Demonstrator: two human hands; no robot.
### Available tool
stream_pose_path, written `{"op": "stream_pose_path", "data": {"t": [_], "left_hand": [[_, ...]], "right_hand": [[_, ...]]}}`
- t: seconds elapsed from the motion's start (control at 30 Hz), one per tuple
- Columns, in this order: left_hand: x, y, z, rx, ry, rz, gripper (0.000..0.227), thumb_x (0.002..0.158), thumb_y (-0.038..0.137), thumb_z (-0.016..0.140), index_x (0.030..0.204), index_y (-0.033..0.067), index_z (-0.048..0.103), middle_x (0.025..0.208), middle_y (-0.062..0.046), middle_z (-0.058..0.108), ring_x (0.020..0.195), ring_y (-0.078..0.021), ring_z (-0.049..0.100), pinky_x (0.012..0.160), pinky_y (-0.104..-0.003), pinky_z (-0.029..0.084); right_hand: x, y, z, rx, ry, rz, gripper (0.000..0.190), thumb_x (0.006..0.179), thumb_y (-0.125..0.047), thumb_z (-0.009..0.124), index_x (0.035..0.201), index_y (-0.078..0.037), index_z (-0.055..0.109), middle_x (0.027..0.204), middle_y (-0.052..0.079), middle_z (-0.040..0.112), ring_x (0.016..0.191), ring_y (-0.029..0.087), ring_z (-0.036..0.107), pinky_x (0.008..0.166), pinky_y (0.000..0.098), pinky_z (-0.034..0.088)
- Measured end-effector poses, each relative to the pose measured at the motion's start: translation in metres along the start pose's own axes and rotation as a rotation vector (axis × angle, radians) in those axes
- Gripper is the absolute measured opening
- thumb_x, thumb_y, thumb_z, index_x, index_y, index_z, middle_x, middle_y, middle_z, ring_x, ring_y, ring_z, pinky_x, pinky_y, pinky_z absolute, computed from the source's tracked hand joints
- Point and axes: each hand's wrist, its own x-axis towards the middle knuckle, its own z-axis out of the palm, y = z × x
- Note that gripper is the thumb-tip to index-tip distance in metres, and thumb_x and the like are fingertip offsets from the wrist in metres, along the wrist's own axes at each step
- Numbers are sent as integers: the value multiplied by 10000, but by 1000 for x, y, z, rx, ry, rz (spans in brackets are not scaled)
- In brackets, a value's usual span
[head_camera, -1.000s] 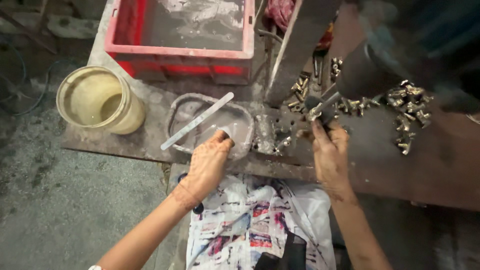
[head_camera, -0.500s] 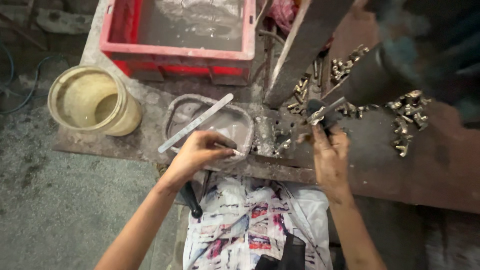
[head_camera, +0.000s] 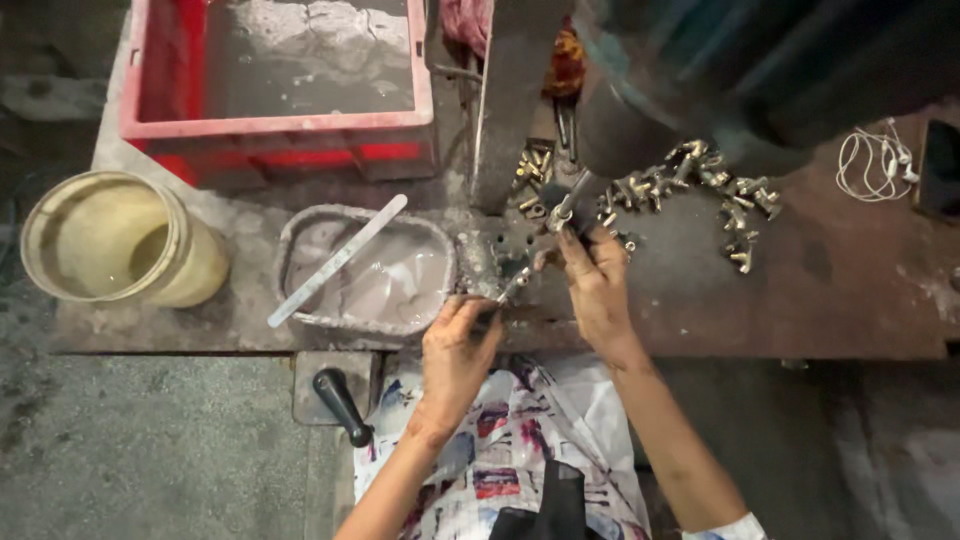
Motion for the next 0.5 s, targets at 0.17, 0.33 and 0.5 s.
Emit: {"op": "stream_pose_path", "data": {"t": [0.17,0.33,0.5], "left_hand": [[4,6,-5,37,-34,-19,183,857,43,728,1031,56,673,965,-123,666,863,-328,675,760,-414,542],[32,19,-12,183,44,122,174,865,63,719,1037,71,695,992,-113,686,938,-334,647,821,-425,519],[70,22,5,443,-177,268,261,787,35,704,1047,54,701,1060,-132,689,1072,-397,615,865,-438,524]], "right_hand": [[-4,2,-3,-55,16,18,188,1058,-101,591,1200,-7,670,1077,69,724,895,130,673,791,308,560],[0,11,-2,29,49,-19,169,1052,-106,605,1160,-1,682,1054,58,719,853,115,660,759,288,556],[-1,15,-9,-125,29,-50,162,1075,-110,618,1172,4,682,1028,42,704,859,88,608,762,258,496]]}}
